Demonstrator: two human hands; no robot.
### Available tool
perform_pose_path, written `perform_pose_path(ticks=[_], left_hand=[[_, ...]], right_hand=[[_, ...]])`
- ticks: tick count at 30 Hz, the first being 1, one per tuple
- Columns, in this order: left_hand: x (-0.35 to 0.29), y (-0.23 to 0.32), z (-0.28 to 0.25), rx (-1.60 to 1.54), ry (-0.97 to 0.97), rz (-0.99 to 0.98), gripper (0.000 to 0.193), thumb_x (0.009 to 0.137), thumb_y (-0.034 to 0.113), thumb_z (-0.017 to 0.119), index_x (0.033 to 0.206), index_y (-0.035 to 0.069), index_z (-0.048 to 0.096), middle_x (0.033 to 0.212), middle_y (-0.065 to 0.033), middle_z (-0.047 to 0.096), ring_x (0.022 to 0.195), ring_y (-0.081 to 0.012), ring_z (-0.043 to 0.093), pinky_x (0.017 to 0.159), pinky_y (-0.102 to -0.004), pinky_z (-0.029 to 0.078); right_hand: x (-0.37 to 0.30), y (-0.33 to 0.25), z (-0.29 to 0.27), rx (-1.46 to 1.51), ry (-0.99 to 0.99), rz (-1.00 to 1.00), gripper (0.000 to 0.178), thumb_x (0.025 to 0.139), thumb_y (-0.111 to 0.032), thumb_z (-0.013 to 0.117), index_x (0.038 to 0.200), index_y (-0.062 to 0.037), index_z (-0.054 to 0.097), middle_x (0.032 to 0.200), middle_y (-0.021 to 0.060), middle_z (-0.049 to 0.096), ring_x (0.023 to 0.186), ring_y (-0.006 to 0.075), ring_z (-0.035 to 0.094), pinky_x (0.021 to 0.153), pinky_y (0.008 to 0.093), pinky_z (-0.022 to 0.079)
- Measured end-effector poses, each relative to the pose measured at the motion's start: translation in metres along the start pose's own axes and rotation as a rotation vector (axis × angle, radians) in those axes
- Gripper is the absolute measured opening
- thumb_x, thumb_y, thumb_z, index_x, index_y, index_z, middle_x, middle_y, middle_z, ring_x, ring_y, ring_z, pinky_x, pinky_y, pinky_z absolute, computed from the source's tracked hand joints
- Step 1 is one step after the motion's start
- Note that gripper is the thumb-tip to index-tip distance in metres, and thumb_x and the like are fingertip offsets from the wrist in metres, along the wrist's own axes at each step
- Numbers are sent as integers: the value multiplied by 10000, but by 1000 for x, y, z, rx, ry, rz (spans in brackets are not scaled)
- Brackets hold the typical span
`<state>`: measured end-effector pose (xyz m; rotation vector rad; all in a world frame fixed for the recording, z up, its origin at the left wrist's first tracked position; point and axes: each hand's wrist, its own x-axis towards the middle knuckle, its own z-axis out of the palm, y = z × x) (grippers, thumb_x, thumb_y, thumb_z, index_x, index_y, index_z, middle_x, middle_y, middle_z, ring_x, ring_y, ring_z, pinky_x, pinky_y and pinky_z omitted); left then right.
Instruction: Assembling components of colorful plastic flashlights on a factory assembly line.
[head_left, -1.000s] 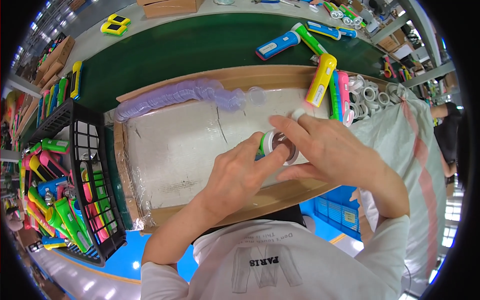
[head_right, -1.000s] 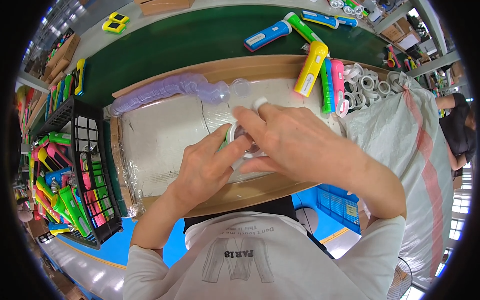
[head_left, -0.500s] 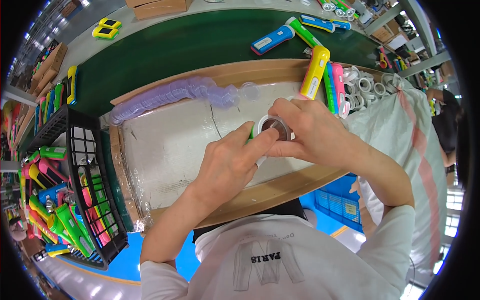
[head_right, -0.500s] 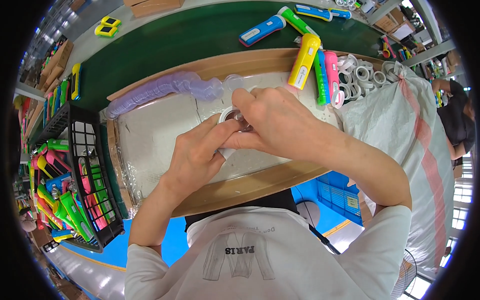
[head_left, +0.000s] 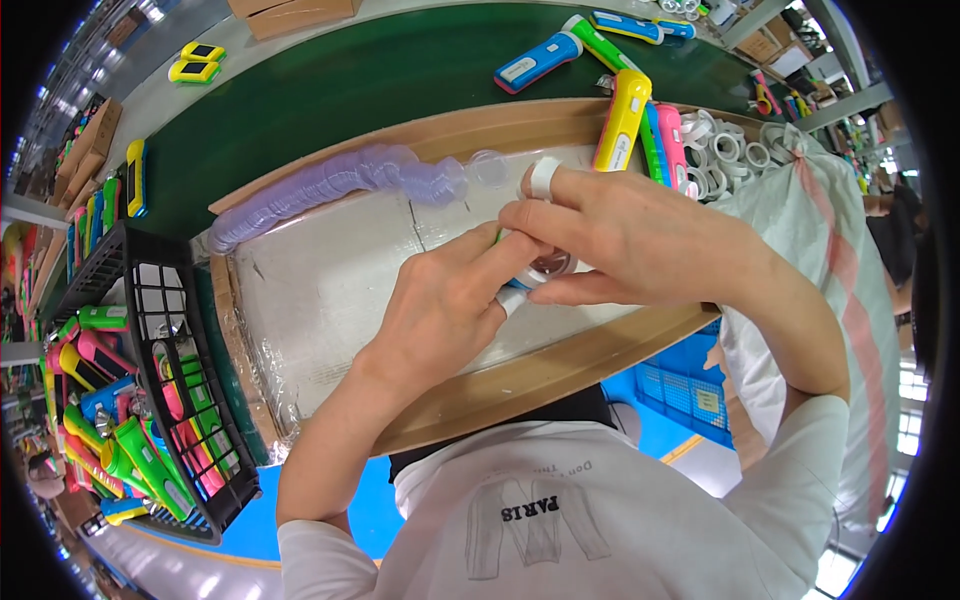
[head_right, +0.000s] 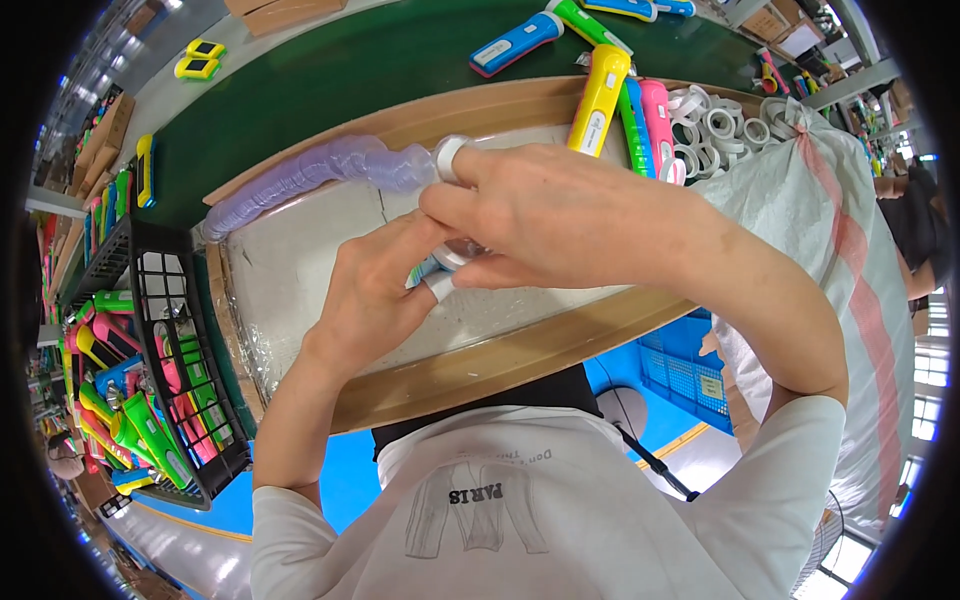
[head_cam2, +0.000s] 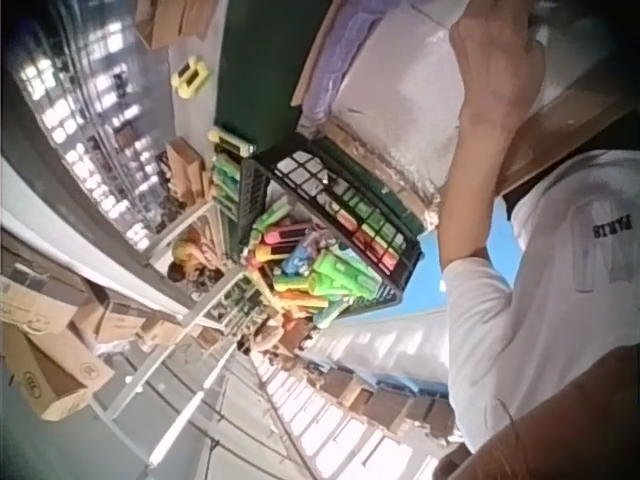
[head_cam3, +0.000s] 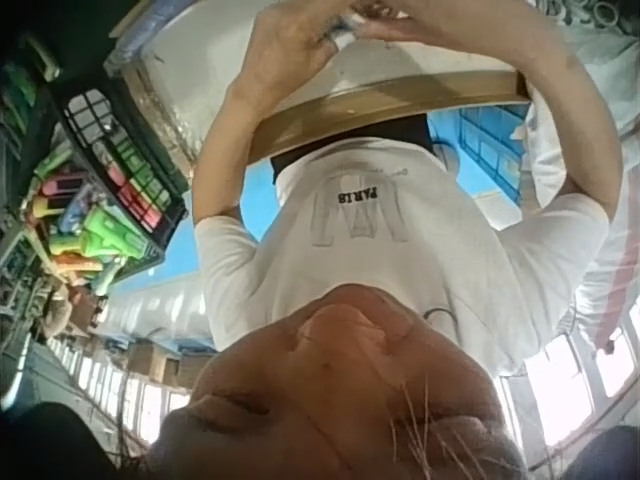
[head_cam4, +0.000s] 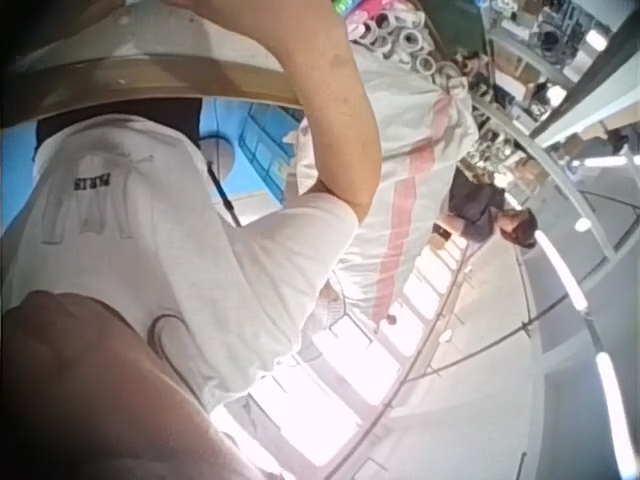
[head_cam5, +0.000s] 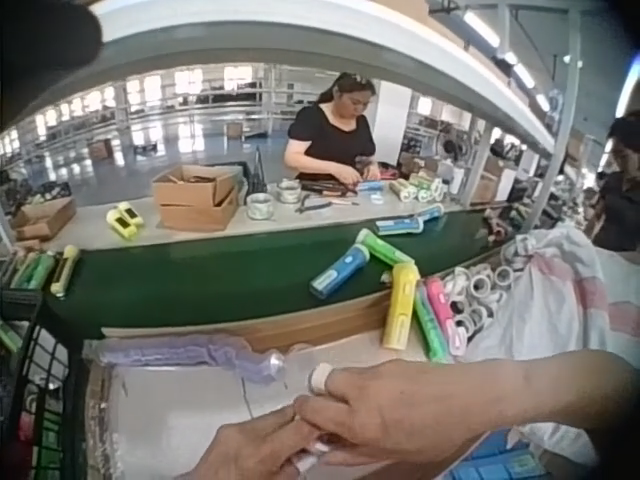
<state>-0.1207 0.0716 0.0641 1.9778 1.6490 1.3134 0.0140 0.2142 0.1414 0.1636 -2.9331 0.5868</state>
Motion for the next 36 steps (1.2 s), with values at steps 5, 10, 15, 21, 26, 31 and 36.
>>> perform_pose_path(ticks=[5, 10, 15, 21, 26, 31, 36], left_hand=[[1, 1, 6, -19, 4, -58, 529, 649, -106, 614, 1137, 87, 552, 1030, -127, 650, 856, -342, 648, 653, -419, 534], [-4, -19, 14, -249, 50, -128, 636, 723, -46, 668, 1291, 105, 425, 1079, -171, 645, 923, -370, 650, 752, -409, 527], [1, -26, 27, -533, -35, -450, 818, 761, 159, 790, 1393, 138, 272, 1122, -220, 626, 1017, -378, 636, 865, -408, 487], [17, -37, 37, 241, -115, -392, 480, 708, 120, 767, 1073, -26, 490, 823, -210, 675, 754, -370, 689, 648, -415, 544], [25, -53, 33, 772, -207, -312, 457, 681, 109, 757, 1033, -23, 499, 824, -216, 676, 711, -403, 670, 607, -469, 525], [31, -17, 3, 77, -322, -407, 476, 687, 135, 740, 1063, -55, 519, 819, -266, 656, 780, -441, 657, 698, -491, 507], [66, -29, 35, 370, -417, -404, 408, 685, 116, 716, 991, -65, 516, 752, -281, 648, 715, -443, 661, 627, -493, 522]], right_hand=[[-1, 3, 31, -186, 209, 234, 328, 696, -249, 713, 867, -21, 551, 742, 146, 544, 599, 349, 599, 520, 445, 491], [2, 7, 24, -59, 141, 234, 295, 803, -275, 709, 940, -49, 580, 795, 120, 538, 675, 306, 589, 549, 396, 456], [0, 34, 36, -113, 240, 3, 230, 884, -236, 616, 998, -38, 585, 948, 127, 551, 712, 299, 587, 570, 385, 469], [9, 82, 84, -359, 255, 350, 234, 923, -221, 517, 998, -11, 588, 915, 143, 579, 737, 295, 610, 554, 370, 489], [26, 59, 59, 757, 93, 1082, 367, 976, -325, 426, 1052, 3, 573, 914, 94, 615, 788, 231, 629, 527, 333, 503], [-11, 37, 52, 107, 427, 138, 200, 926, -207, 521, 933, -16, 578, 896, 181, 562, 755, 360, 557, 642, 425, 444], [-19, 88, 80, -124, 473, 366, 150, 872, -143, 525, 848, 4, 541, 863, 174, 536, 768, 368, 561, 630, 456, 437]])
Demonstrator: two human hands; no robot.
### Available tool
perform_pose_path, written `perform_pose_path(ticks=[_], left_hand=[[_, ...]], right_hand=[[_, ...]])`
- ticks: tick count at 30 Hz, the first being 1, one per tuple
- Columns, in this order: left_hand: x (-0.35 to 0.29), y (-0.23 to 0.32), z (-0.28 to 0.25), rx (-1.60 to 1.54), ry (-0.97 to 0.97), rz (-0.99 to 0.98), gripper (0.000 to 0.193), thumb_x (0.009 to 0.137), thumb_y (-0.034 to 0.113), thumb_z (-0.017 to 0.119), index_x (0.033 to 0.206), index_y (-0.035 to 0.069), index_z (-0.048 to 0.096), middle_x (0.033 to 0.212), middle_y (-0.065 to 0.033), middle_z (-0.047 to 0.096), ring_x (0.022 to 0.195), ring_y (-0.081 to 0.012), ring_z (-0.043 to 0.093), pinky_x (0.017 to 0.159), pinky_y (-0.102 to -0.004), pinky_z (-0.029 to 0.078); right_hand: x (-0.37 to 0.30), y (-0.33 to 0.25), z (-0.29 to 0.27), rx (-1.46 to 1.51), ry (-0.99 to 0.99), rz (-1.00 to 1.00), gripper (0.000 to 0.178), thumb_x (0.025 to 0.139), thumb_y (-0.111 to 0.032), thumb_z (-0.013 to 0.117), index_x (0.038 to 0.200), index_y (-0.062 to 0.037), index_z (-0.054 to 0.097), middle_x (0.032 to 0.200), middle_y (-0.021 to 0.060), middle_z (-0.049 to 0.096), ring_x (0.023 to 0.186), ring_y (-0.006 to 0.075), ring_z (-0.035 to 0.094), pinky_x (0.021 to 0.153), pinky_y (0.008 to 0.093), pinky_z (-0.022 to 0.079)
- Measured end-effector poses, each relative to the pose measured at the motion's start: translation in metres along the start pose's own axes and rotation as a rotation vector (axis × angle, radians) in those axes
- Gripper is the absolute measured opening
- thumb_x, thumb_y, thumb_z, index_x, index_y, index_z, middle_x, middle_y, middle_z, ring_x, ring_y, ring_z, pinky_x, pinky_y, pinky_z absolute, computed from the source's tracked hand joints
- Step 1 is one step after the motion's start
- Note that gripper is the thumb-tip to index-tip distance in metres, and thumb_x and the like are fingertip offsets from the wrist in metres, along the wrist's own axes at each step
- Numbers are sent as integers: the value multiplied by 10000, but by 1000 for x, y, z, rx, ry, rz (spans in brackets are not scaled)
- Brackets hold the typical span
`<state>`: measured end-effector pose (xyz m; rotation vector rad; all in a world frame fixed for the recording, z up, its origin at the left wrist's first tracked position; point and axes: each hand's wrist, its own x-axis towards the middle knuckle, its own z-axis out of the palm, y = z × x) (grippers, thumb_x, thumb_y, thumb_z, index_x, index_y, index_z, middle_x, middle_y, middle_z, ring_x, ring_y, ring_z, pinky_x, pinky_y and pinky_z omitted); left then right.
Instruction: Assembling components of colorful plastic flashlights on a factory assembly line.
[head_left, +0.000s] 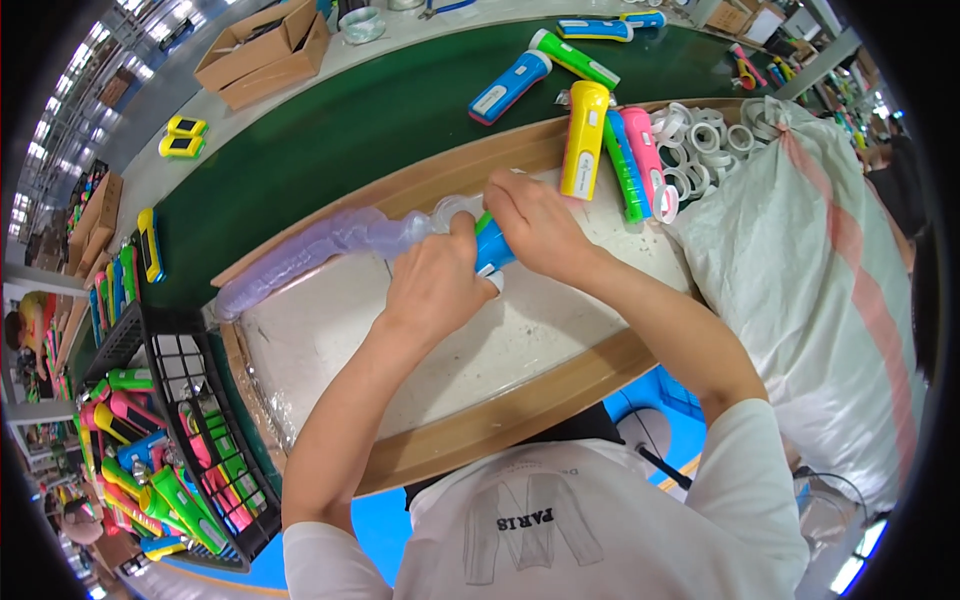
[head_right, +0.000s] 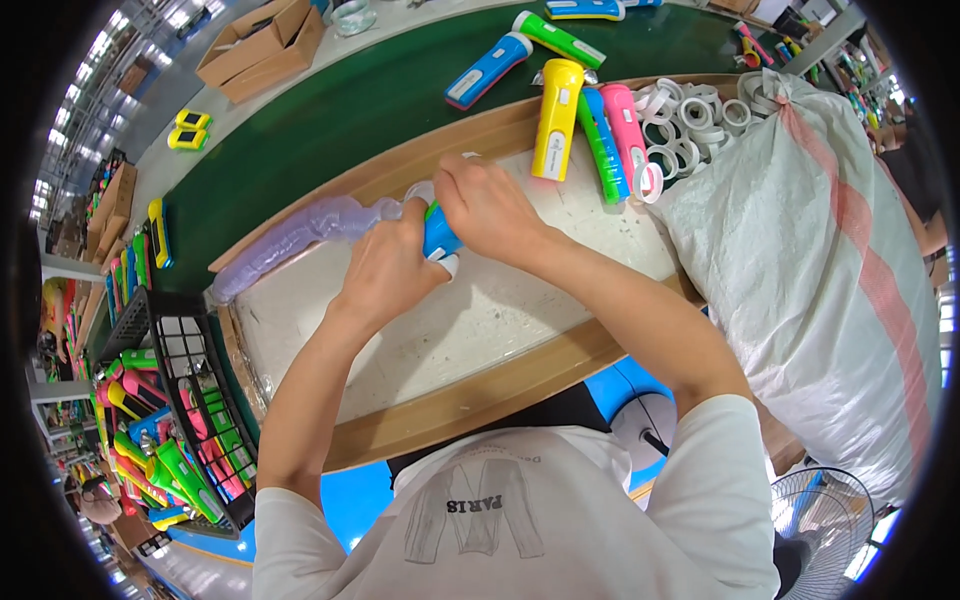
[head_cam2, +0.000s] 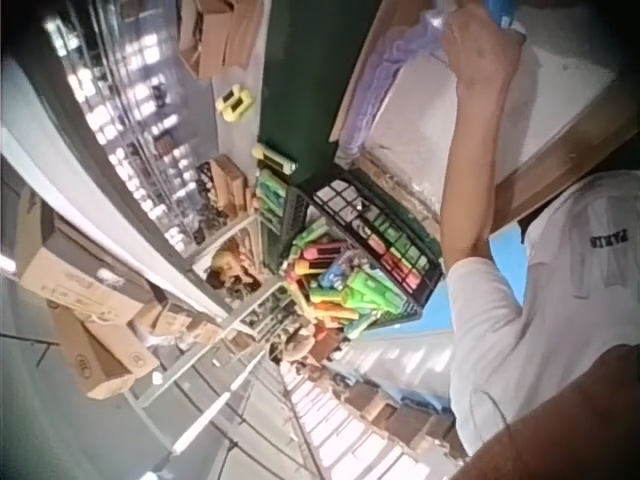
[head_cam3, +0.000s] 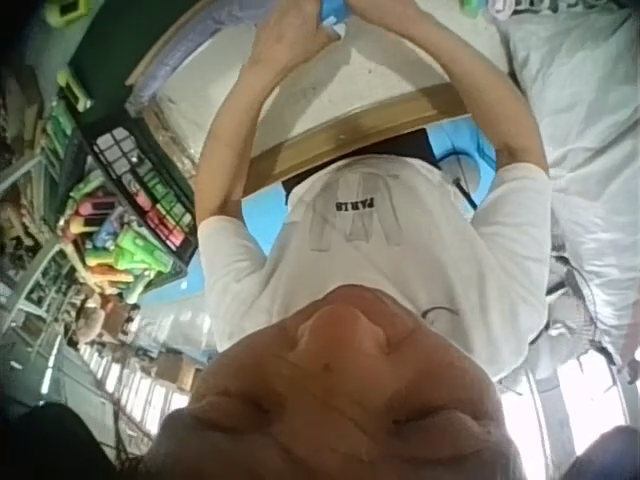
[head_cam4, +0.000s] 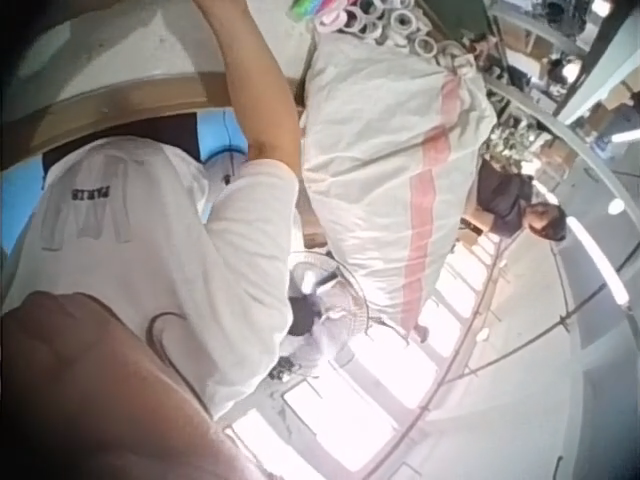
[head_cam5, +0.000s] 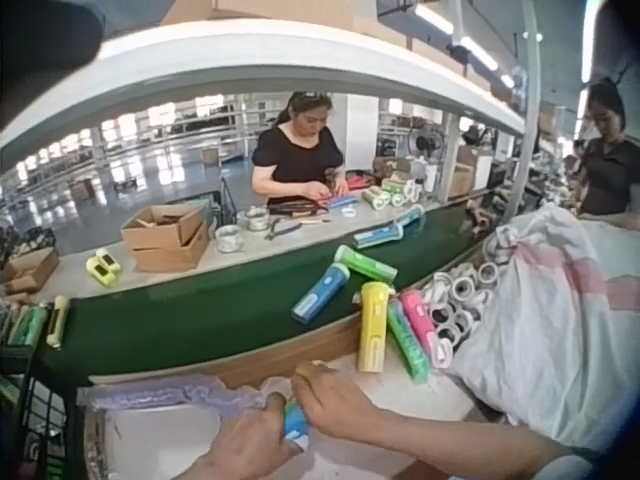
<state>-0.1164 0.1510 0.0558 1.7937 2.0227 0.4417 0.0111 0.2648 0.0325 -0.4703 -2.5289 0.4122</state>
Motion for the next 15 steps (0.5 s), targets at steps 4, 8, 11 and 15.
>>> perform_pose_path(ticks=[4, 8, 11, 15], left_hand=[[18, -2, -3, 267, 245, 172, 429, 656, 75, 736, 1021, -2, 524, 745, -196, 656, 649, -394, 659, 563, -473, 518], [74, -40, -40, 550, 449, 156, 534, 753, 139, 751, 1223, 75, 507, 1009, -144, 593, 938, -337, 611, 789, -428, 506], [73, -56, -27, 493, 593, 372, 519, 762, 105, 736, 1243, 79, 542, 1155, -146, 572, 1041, -350, 565, 889, -428, 468], [45, -35, 10, 98, 144, 375, 361, 721, 12, 676, 1078, 48, 640, 1109, -128, 619, 1070, -353, 548, 910, -443, 454]], right_hand=[[15, 10, -32, 133, -89, 255, 275, 923, -274, 510, 946, -9, 580, 840, 187, 582, 755, 350, 602, 676, 412, 478], [-22, 95, -90, -349, 171, 496, 287, 911, -302, 599, 1000, -31, 625, 859, 205, 643, 796, 350, 645, 673, 434, 506], [-81, 158, -125, -725, -108, 727, 240, 848, -238, 643, 997, -50, 640, 1057, 179, 634, 934, 370, 638, 772, 475, 523], [-120, 173, -124, -679, -360, 630, 140, 819, -156, 632, 903, -45, 649, 1023, 143, 652, 976, 351, 625, 895, 454, 470]])
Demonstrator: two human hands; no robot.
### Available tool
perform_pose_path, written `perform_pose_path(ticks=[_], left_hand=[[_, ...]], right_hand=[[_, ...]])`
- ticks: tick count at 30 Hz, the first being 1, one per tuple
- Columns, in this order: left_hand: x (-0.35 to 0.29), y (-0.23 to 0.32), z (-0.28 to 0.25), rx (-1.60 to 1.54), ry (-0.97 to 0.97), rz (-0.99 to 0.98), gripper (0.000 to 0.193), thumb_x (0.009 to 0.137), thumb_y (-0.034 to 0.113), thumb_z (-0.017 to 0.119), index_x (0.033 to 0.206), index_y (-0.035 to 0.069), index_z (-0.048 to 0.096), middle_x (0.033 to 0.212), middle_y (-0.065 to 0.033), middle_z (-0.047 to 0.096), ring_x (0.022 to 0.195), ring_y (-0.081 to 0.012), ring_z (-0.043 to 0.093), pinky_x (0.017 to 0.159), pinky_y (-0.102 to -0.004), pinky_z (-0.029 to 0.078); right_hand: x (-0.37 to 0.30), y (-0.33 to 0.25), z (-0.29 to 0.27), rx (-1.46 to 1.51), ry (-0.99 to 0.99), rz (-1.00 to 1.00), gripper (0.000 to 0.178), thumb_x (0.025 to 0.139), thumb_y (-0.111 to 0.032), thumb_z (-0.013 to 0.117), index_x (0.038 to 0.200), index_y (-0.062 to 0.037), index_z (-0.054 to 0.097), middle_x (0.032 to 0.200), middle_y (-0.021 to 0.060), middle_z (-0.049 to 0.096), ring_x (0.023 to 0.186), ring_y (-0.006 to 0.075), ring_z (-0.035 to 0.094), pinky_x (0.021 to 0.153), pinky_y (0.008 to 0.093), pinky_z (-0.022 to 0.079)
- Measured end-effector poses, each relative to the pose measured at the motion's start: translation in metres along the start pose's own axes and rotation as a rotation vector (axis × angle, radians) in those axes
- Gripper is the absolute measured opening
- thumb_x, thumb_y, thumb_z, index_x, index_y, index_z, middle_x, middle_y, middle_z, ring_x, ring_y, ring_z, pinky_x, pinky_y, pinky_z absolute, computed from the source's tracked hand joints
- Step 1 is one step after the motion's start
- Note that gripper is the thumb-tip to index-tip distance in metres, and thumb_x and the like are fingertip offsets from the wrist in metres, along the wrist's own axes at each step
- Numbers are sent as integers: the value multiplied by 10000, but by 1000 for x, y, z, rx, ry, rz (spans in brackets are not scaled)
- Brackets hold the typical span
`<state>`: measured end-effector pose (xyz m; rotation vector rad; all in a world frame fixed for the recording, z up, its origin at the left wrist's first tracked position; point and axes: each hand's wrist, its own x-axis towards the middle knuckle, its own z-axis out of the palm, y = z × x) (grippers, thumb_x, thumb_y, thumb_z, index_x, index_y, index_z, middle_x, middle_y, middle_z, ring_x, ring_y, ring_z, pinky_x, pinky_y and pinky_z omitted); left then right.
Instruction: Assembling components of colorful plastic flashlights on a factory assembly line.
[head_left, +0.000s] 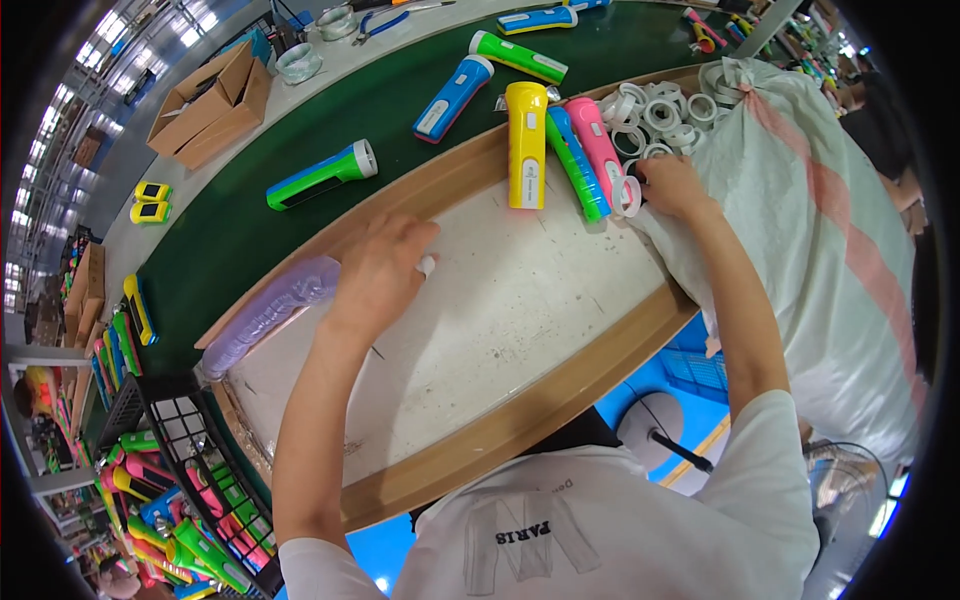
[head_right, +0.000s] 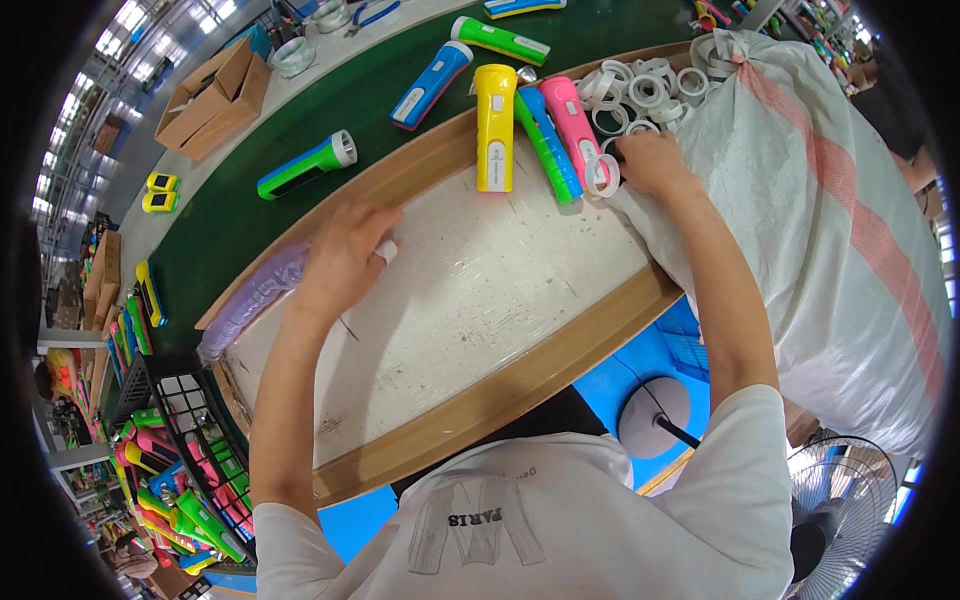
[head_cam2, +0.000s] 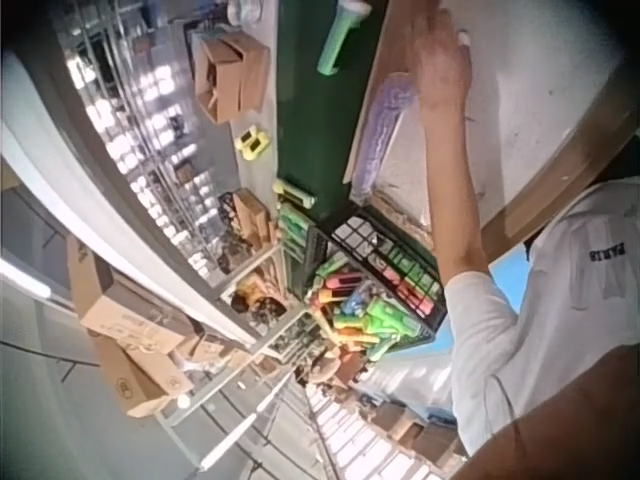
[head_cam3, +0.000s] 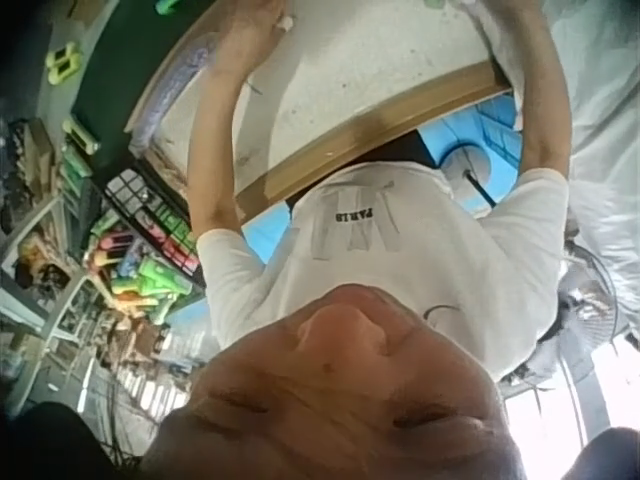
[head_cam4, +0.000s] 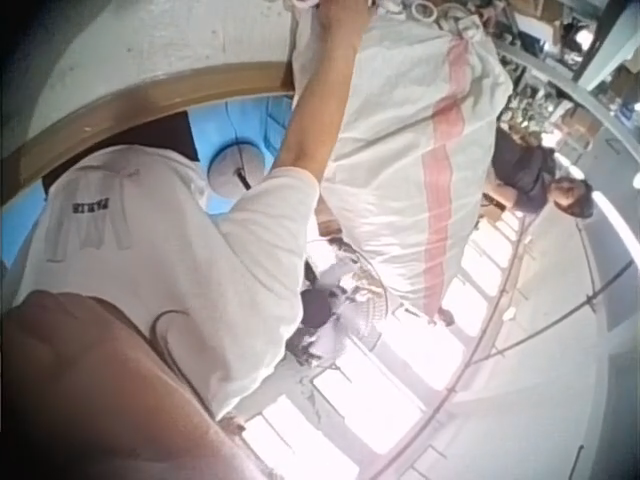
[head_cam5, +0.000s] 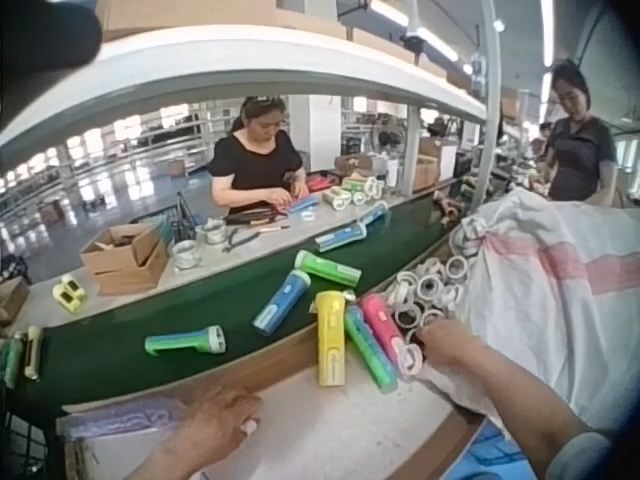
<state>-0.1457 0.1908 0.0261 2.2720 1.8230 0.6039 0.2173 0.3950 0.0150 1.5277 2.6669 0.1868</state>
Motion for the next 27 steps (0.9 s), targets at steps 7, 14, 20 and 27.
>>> perform_pose_path(ticks=[7, 14, 20, 27], left_hand=[[-17, -17, 21, 168, 12, 29, 364, 711, -14, 669, 1068, 56, 657, 1084, -133, 626, 1045, -354, 555, 912, -424, 451], [-18, -7, 9, -69, 109, -149, 429, 695, 9, 743, 1108, 69, 645, 1096, -118, 613, 1052, -337, 552, 915, -425, 430], [-22, 1, 0, -87, 233, -142, 424, 685, 99, 804, 1071, 61, 632, 1057, -129, 600, 977, -347, 565, 824, -414, 464], [-57, 33, 16, -173, 147, 31, 369, 646, 119, 839, 928, 59, 609, 1017, -131, 571, 946, -320, 578, 757, -391, 489]], right_hand=[[-32, -21, -30, 22, 228, 27, 143, 833, -158, 643, 783, -24, 640, 822, 147, 632, 849, 327, 620, 776, 435, 479], [-83, -110, -68, 446, 152, -188, 260, 891, -230, 614, 803, 14, 600, 814, 196, 591, 808, 367, 598, 713, 454, 484], [-117, -207, -21, 430, 21, -616, 320, 836, -320, 680, 861, -9, 609, 811, 126, 597, 871, 306, 592, 751, 392, 502], [-114, -205, -11, 505, -57, -667, 307, 808, -238, 709, 966, 0, 597, 1173, 238, 535, 1045, 374, 523, 890, 420, 474]])
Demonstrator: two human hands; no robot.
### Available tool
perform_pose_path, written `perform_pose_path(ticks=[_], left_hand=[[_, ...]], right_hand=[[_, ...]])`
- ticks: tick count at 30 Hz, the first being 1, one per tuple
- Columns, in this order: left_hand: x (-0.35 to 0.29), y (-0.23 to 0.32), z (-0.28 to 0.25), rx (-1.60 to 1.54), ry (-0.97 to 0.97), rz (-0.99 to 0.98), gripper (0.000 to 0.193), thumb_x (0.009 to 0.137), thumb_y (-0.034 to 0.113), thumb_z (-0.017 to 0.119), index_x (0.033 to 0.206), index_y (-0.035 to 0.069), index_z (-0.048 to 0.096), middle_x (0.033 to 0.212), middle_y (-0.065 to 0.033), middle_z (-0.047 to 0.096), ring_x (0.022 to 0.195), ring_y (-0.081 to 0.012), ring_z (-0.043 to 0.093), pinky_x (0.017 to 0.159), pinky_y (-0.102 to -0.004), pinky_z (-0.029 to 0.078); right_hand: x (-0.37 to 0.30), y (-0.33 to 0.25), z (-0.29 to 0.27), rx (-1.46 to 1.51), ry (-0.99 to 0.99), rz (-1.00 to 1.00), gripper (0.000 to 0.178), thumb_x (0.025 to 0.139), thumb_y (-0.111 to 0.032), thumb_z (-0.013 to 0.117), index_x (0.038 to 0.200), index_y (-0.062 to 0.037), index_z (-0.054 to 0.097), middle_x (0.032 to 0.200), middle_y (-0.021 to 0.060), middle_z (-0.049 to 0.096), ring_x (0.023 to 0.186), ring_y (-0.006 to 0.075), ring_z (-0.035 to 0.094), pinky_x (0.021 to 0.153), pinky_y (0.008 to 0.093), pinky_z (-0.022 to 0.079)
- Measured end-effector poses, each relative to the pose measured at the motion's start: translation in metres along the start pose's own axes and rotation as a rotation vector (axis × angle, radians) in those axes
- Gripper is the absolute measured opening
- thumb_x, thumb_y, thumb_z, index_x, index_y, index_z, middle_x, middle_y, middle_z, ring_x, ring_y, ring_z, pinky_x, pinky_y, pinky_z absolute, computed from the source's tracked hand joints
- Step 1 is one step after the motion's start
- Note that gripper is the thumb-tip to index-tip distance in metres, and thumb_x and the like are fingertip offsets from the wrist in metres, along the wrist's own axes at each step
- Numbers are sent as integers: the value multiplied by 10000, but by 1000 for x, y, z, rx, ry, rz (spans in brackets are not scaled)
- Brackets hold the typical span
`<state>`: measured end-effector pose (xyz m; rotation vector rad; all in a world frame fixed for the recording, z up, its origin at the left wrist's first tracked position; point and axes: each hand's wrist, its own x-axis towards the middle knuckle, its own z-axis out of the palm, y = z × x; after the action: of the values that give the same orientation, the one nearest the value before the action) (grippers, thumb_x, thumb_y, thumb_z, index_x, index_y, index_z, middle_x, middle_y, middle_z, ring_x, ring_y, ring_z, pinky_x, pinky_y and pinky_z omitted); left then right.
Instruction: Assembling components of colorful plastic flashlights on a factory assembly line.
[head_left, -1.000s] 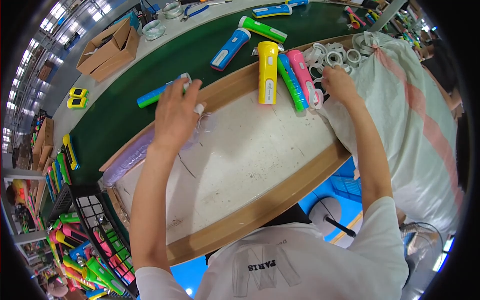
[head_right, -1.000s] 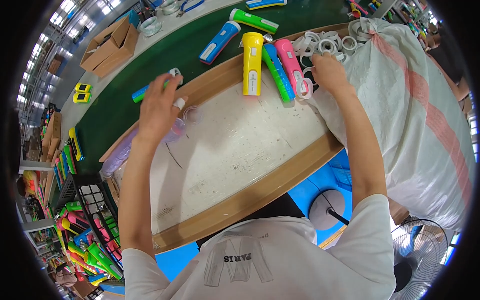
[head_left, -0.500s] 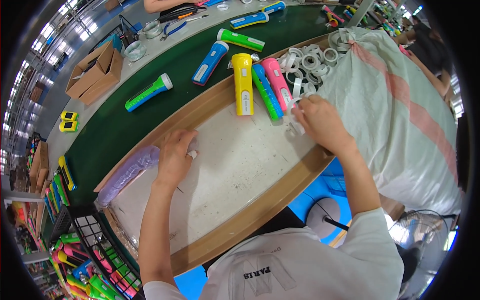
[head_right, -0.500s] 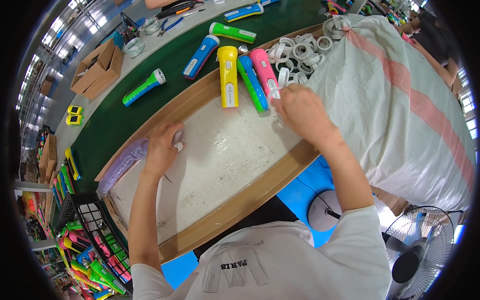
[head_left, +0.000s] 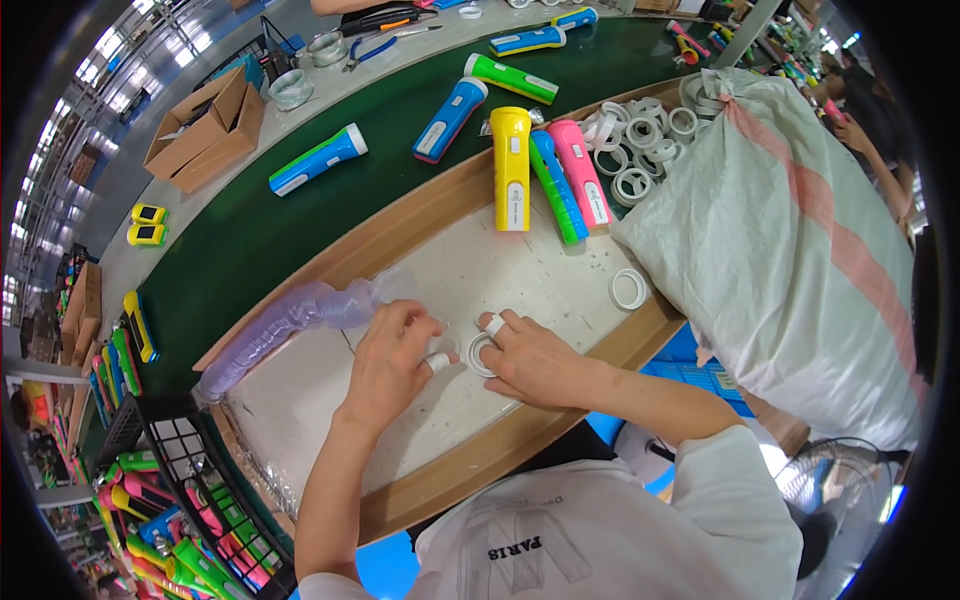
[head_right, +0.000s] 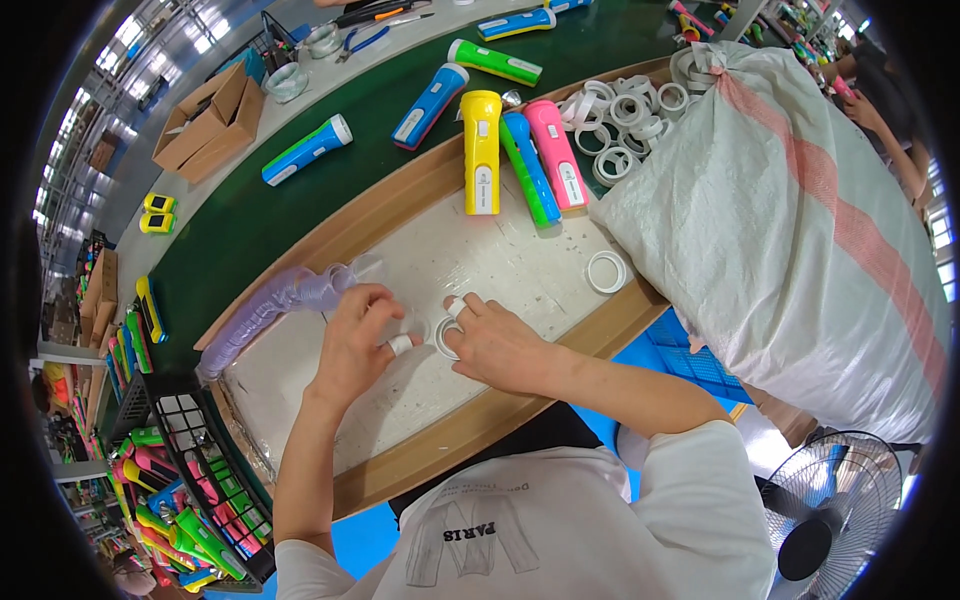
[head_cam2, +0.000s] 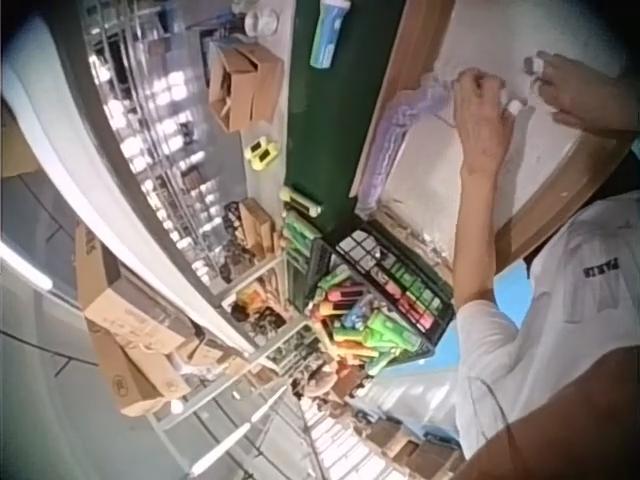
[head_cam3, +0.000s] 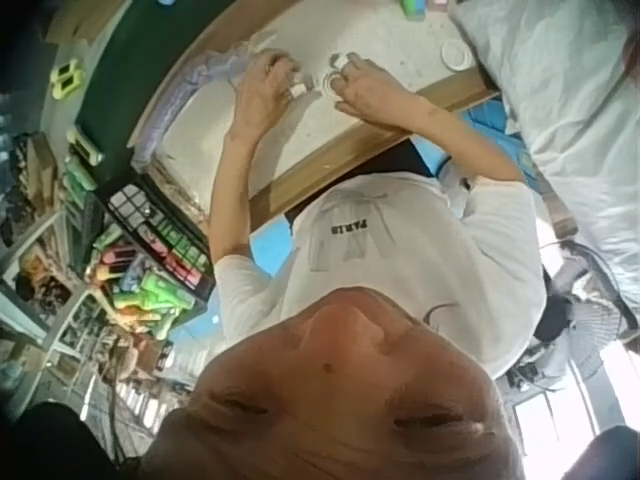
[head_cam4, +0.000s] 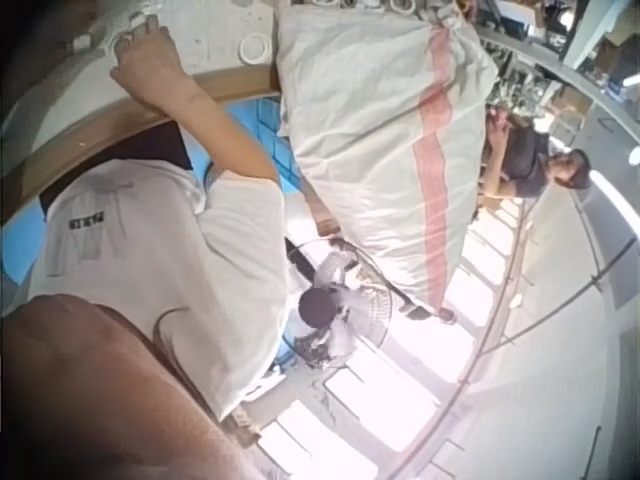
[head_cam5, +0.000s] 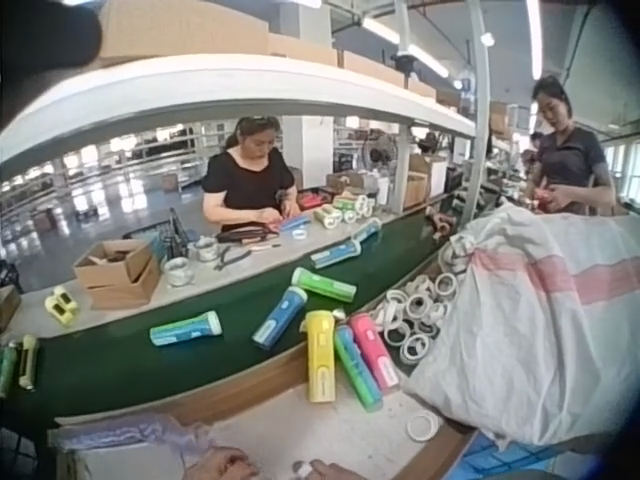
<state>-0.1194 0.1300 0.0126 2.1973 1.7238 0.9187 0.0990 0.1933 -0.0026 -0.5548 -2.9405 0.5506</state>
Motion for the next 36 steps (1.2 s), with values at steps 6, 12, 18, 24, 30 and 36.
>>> perform_pose_path(ticks=[6, 12, 18, 24, 30, 36], left_hand=[[32, -4, 23, -57, -117, -25, 365, 750, 168, 782, 1052, 57, 610, 1067, -150, 565, 995, -348, 567, 842, -440, 472], [165, 8, 81, -255, 142, -339, 822, 799, 173, 757, 1464, 139, 276, 1269, -192, 545, 1182, -364, 527, 1001, -449, 423], [144, 21, 52, -904, -18, -444, 982, 732, -18, 735, 1512, 161, 165, 1139, -132, 575, 1080, -234, 587, 956, -367, 467], [24, 48, -11, -1101, -230, -551, 1019, 757, -8, 745, 1534, 161, 108, 1030, -80, 567, 987, -172, 592, 867, -316, 478], [-37, 54, -17, -611, 57, -410, 734, 789, 111, 756, 1420, 62, 384, 993, -115, 574, 885, -212, 581, 762, -318, 483], [-73, 48, -7, -416, 288, -226, 571, 807, 33, 707, 1311, 50, 442, 1109, -133, 570, 1002, -262, 569, 869, -345, 469]], right_hand=[[-22, 16, -12, 47, 17, 35, 330, 809, -228, 712, 1018, -3, 590, 1216, 253, 508, 1076, 409, 498, 926, 443, 453], [-21, 17, -33, 346, 246, 129, 368, 821, -245, 728, 1072, -33, 562, 1112, 208, 578, 938, 370, 566, 870, 425, 481], [6, 55, -54, 1485, 838, 623, 426, 953, -395, 596, 1208, -66, 509, 965, 92, 586, 982, 209, 606, 835, 367, 531], [48, 28, -76, 1880, 705, 348, 436, 1000, -351, 506, 1298, -34, 481, 1138, 167, 626, 978, 236, 660, 837, 407, 567], [59, -33, -68, 1402, 278, 157, 407, 1023, -328, 457, 998, 15, 676, 1073, 161, 672, 1088, 213, 618, 935, 336, 492], [52, -66, -62, 1463, 153, 293, 454, 1044, -340, 366, 1259, -5, 585, 1265, 111, 604, 1183, 216, 559, 1041, 340, 413]])
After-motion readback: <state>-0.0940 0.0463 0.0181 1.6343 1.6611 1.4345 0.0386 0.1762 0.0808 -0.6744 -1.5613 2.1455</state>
